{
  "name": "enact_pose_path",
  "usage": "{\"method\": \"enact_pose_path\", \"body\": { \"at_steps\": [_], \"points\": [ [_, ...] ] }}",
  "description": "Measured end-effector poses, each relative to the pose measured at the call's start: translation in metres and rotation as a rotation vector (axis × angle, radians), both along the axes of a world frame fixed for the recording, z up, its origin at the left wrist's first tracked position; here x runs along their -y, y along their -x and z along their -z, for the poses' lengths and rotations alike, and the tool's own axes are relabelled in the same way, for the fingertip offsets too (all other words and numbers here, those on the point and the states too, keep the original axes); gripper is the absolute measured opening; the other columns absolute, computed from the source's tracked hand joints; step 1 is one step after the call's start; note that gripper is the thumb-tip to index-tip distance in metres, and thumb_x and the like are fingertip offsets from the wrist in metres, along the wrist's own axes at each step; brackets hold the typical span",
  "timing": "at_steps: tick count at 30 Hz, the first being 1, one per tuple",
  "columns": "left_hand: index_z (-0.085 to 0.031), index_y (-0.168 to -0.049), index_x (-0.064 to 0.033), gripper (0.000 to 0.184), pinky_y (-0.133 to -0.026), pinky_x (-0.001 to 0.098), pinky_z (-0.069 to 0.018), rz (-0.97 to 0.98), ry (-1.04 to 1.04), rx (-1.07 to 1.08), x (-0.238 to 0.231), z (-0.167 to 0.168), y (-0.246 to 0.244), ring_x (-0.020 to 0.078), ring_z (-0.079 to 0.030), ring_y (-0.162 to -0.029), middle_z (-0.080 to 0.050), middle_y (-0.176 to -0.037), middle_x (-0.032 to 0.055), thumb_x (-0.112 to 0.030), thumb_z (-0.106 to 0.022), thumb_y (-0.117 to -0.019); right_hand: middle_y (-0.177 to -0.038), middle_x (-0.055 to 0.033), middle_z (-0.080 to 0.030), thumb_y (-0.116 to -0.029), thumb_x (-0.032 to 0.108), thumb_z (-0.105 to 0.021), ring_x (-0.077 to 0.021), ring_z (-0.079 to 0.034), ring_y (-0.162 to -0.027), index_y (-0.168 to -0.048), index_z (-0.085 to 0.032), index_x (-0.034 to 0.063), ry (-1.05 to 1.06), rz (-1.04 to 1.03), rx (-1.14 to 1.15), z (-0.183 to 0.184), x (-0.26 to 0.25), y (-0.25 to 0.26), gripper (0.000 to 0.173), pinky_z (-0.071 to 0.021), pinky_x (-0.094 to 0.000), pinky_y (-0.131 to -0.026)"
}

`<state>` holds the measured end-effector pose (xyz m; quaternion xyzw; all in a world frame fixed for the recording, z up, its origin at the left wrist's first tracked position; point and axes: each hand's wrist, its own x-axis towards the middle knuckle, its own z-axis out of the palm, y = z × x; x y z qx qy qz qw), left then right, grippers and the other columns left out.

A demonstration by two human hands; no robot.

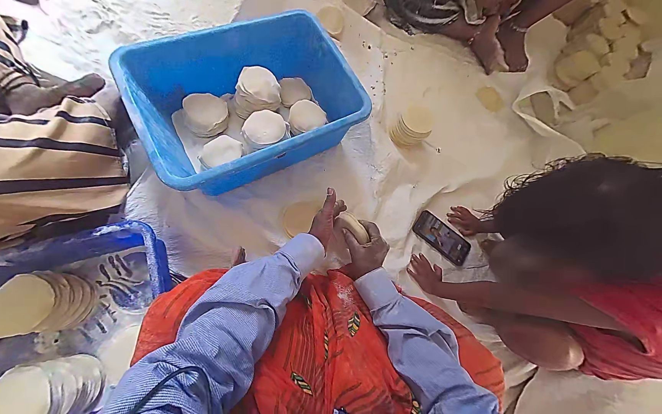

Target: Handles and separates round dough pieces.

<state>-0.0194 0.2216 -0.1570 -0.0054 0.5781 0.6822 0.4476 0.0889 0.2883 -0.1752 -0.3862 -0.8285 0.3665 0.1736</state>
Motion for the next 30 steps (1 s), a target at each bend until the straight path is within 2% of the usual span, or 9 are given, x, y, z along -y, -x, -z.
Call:
{"method": "enact_pose_path", "body": {
  "at_steps": [2, 6, 8, 13, 16, 20, 23, 26, 30],
  "points": [
    [-0.047, -0.146, 0.0054, 0.081, -0.120, 0.0463, -0.0295, 0.025, -0.005, -0.005, -0.002, 0.000, -0.002, 0.0290, -0.043, -0.144, -0.051, -0.150, 0.0216, -0.056, -0.011, -0.1088, -0.107, -0.0205, -0.074, -0.0882, 0.024, -0.081, -0.0373, -0.071, -0.101, -0.120, -0.072, 0.0023, 0.035, -0.016, 0.089, 0.001, -0.002, 0.002, 0.039, -0.0519, -0.0589, -0.093],
    [-0.046, -0.148, 0.0043, 0.077, -0.121, 0.0472, -0.0259, -0.011, 0.001, -0.006, 0.000, -0.007, 0.001, 0.0296, -0.038, -0.147, -0.048, -0.153, 0.0212, -0.054, -0.015, -0.1096, -0.104, -0.0224, -0.074, -0.0875, 0.023, -0.081, -0.0373, -0.072, -0.096, -0.117, -0.071, -0.0016, -0.009, 0.004, 0.012, -0.008, 0.001, 0.001, 0.040, -0.0535, -0.0581, -0.089],
    [-0.045, -0.147, 0.0055, 0.077, -0.121, 0.0464, -0.0264, 0.017, 0.002, -0.016, -0.001, -0.007, -0.001, 0.0299, -0.039, -0.147, -0.048, -0.152, 0.0226, -0.054, -0.013, -0.1098, -0.110, -0.0232, -0.073, -0.0889, 0.027, -0.080, -0.0392, -0.071, -0.103, -0.124, -0.069, -0.0004, 0.014, -0.013, 0.088, -0.006, -0.001, 0.002, 0.046, -0.0514, -0.0596, -0.095],
    [-0.045, -0.147, 0.0070, 0.076, -0.120, 0.0471, -0.0264, -0.014, 0.018, -0.026, -0.002, -0.006, 0.000, 0.0317, -0.038, -0.146, -0.047, -0.153, 0.0236, -0.052, -0.014, -0.1105, -0.100, -0.0233, -0.074, -0.0866, 0.023, -0.081, -0.0390, -0.072, -0.091, -0.117, -0.071, -0.0034, -0.050, -0.003, -0.022, -0.001, 0.000, 0.001, 0.041, -0.0536, -0.0595, -0.084],
    [-0.045, -0.147, 0.0070, 0.077, -0.120, 0.0456, -0.0285, 0.014, 0.004, -0.009, -0.003, -0.008, -0.002, 0.0308, -0.041, -0.145, -0.048, -0.151, 0.0241, -0.053, -0.013, -0.1101, -0.106, -0.0230, -0.074, -0.0876, 0.025, -0.081, -0.0397, -0.071, -0.100, -0.121, -0.070, -0.0011, 0.014, -0.031, 0.066, 0.001, -0.002, 0.005, 0.044, -0.0512, -0.0604, -0.092],
    [-0.045, -0.148, 0.0051, 0.078, -0.120, 0.0462, -0.0265, -0.003, 0.000, -0.012, 0.000, -0.006, 0.000, 0.0299, -0.039, -0.146, -0.048, -0.152, 0.0223, -0.054, -0.013, -0.1094, -0.100, -0.0206, -0.075, -0.0847, 0.024, -0.083, -0.0359, -0.072, -0.093, -0.115, -0.072, -0.0007, -0.018, -0.018, -0.008, 0.000, 0.000, 0.003, 0.041, -0.0535, -0.0582, -0.086],
    [-0.047, -0.145, 0.0079, 0.083, -0.119, 0.0459, -0.0301, 0.036, -0.011, -0.032, -0.002, -0.005, -0.001, 0.0310, -0.045, -0.142, -0.052, -0.148, 0.0244, -0.056, -0.009, -0.1085, -0.104, -0.0200, -0.074, -0.0859, 0.025, -0.083, -0.0361, -0.071, -0.099, -0.117, -0.072, 0.0009, 0.048, -0.033, 0.081, 0.001, -0.003, 0.005, 0.041, -0.0528, -0.0578, -0.091],
    [-0.045, -0.147, 0.0065, 0.079, -0.120, 0.0470, -0.0263, -0.002, -0.007, -0.025, 0.000, -0.009, 0.000, 0.0314, -0.039, -0.146, -0.048, -0.152, 0.0238, -0.054, -0.012, -0.1094, -0.102, -0.0224, -0.074, -0.0856, 0.023, -0.082, -0.0381, -0.071, -0.097, -0.116, -0.072, -0.0011, 0.025, -0.017, 0.032, -0.007, -0.002, 0.003, 0.040, -0.0519, -0.0593, -0.090],
    [-0.048, -0.144, 0.0071, 0.081, -0.118, 0.0439, -0.0323, 0.013, 0.013, 0.003, -0.001, -0.011, -0.001, 0.0296, -0.045, -0.141, -0.051, -0.148, 0.0239, -0.055, -0.011, -0.1091, -0.105, -0.0224, -0.074, -0.0858, 0.026, -0.083, -0.0382, -0.071, -0.099, -0.121, -0.070, -0.0003, 0.037, -0.040, 0.084, -0.005, -0.004, 0.006, 0.045, -0.0521, -0.0594, -0.091]
  ]
}}
